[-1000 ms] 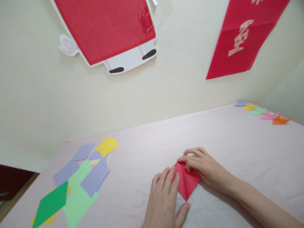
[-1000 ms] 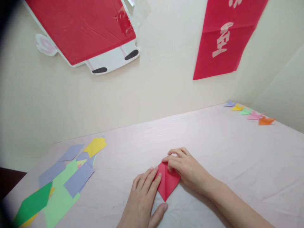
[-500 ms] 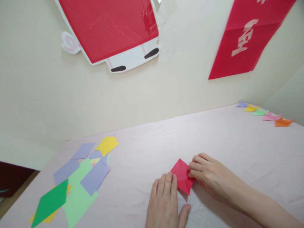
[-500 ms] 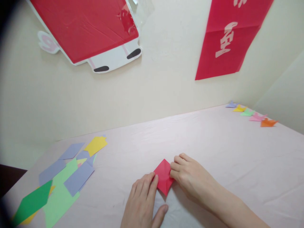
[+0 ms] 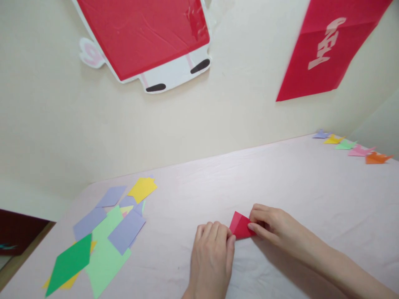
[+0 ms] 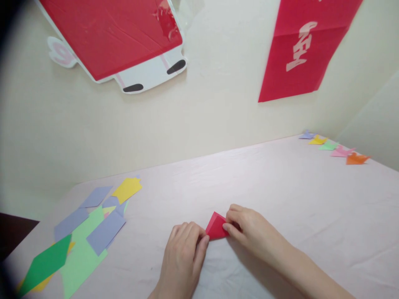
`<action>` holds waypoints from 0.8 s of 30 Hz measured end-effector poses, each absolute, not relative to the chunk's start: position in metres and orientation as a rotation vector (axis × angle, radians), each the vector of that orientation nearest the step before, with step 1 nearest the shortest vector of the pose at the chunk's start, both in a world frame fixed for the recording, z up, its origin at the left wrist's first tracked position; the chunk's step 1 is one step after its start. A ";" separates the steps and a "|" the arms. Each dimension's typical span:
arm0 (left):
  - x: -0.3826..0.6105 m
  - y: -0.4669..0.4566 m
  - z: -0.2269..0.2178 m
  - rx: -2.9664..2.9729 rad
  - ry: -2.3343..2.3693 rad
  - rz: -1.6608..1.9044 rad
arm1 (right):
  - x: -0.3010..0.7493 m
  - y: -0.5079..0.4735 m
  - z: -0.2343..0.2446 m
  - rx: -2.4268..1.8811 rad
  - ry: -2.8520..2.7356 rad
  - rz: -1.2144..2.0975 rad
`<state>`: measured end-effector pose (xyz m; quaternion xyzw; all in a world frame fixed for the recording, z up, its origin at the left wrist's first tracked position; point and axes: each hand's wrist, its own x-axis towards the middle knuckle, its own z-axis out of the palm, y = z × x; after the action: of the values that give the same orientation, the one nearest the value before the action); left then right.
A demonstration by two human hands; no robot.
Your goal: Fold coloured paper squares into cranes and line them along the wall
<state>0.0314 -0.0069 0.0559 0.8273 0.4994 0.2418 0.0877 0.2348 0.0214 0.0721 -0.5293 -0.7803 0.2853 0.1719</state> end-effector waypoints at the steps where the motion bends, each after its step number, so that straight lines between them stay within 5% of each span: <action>1: 0.031 -0.007 0.056 2.454 1.502 0.736 | 0.235 0.022 0.072 -1.543 -2.172 0.836; 24: 0.041 -0.037 0.020 2.954 1.364 0.840 | 0.223 0.022 0.057 -1.566 -2.142 0.620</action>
<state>0.0412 -0.0372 0.0197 0.8738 0.4035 0.2483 -0.1092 0.2230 0.0216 0.0571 -0.5623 -0.7691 0.2227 0.2069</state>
